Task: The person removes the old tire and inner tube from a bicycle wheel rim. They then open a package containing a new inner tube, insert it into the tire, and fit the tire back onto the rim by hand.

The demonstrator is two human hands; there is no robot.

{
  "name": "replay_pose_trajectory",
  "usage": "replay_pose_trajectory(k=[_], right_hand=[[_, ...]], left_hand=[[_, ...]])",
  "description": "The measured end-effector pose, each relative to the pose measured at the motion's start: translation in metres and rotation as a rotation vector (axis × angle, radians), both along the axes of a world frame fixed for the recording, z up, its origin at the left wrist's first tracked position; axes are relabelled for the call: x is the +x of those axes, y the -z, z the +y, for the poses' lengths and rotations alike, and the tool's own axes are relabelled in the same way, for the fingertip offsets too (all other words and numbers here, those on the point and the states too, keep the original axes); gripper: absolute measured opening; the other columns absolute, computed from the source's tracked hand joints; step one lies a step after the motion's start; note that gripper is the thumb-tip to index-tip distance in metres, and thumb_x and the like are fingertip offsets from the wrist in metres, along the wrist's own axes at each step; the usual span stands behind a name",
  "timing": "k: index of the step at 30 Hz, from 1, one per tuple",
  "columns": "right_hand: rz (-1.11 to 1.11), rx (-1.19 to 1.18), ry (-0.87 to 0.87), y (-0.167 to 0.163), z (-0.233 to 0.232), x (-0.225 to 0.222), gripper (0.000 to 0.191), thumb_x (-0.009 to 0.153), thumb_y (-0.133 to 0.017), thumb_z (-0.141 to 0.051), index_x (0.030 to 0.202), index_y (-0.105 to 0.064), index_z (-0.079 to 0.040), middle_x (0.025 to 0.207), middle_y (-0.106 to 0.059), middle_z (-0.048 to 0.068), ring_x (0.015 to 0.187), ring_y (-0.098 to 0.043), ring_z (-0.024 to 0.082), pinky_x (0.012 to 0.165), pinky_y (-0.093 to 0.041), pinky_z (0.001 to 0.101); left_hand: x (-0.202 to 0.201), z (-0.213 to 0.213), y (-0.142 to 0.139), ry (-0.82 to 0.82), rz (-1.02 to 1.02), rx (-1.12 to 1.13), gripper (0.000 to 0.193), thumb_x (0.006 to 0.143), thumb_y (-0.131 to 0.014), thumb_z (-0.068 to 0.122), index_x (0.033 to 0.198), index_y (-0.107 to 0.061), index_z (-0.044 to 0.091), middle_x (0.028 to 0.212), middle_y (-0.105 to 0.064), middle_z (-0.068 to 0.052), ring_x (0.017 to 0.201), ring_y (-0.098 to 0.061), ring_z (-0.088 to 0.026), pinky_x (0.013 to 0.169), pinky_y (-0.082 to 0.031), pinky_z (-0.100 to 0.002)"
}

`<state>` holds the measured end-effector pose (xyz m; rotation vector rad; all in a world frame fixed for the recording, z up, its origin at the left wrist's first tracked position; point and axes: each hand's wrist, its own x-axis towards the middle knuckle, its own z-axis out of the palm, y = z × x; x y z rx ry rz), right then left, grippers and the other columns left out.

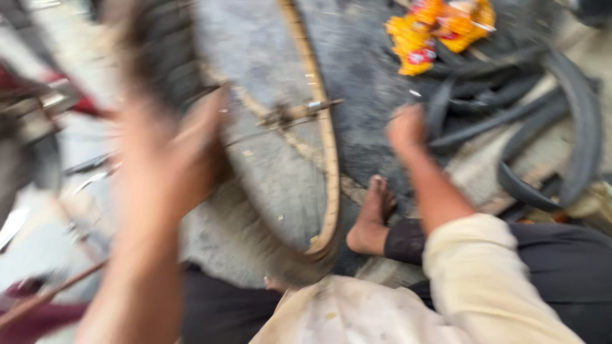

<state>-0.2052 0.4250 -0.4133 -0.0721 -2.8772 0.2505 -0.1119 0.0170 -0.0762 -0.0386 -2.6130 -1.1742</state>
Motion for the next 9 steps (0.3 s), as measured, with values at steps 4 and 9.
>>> replay_pose_trajectory(k=[4, 9], right_hand=[[0.122, -0.09, 0.072, -0.115, 0.055, -0.021, 0.025, 0.094, -0.061, -0.002, 0.111, -0.078, -0.008, 0.098, -0.072, 0.017, 0.092, -0.067, 0.032, 0.085, -0.055, 0.0431], [-0.116, -0.764, -0.013, -0.247, 0.136, 0.02, 0.024, 0.101, -0.061, -0.004, 0.119, -0.075, -0.012, 0.097, -0.07, 0.022, 0.077, -0.069, 0.038, 0.075, -0.054, 0.0537]], left_hand=[[-0.018, 0.071, -0.019, 0.211, 0.396, 0.017, 0.071, 0.101, -0.076, 0.022, 0.152, -0.035, -0.007, 0.149, -0.052, -0.03, 0.143, -0.051, -0.04, 0.126, -0.037, -0.041], [-0.008, 0.148, -0.03, 0.108, 0.404, 0.249, 0.069, 0.087, -0.074, 0.024, 0.146, -0.045, 0.005, 0.128, -0.061, -0.027, 0.121, -0.061, -0.042, 0.107, -0.051, -0.046]])
